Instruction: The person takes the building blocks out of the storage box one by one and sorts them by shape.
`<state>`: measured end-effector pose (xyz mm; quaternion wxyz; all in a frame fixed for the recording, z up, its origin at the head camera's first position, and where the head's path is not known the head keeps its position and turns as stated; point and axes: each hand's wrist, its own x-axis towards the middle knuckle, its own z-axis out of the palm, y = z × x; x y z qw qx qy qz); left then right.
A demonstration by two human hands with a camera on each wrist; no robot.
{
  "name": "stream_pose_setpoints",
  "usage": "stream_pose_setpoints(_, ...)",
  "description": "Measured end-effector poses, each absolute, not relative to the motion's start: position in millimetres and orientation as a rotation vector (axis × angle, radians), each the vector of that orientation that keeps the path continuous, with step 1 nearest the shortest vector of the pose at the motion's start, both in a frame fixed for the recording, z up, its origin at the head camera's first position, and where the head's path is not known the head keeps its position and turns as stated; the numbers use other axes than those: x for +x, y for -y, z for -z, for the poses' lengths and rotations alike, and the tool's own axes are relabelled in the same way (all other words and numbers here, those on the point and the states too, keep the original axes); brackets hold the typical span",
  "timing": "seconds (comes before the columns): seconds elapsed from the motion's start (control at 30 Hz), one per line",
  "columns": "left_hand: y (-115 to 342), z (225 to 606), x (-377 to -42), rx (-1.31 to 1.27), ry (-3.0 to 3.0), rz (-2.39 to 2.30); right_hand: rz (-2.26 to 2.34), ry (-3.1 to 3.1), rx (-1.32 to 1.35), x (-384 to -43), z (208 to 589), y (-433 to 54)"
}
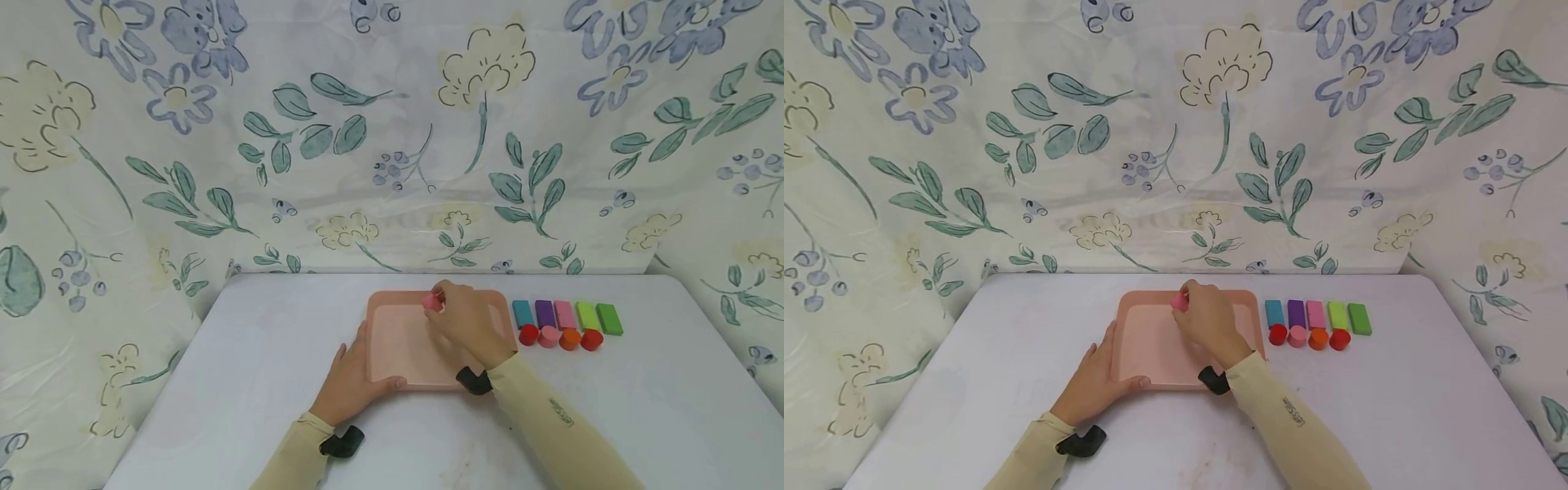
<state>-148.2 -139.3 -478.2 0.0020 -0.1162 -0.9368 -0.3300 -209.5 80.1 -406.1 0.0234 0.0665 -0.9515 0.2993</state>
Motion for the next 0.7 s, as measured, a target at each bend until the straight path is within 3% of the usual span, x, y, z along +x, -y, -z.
stream_pose_setpoints(0.3, 138.1, 477.9, -149.9, -0.330, 2.973, 1.051, -0.717, 2.902, 0.221, -202.0, 405.1, -99.0)
stream_pose_setpoints(0.7, 138.4, 477.8, -148.8, -0.349, 2.968, 1.043, -0.927, 2.819, 0.298, -195.5, 412.6, -120.6)
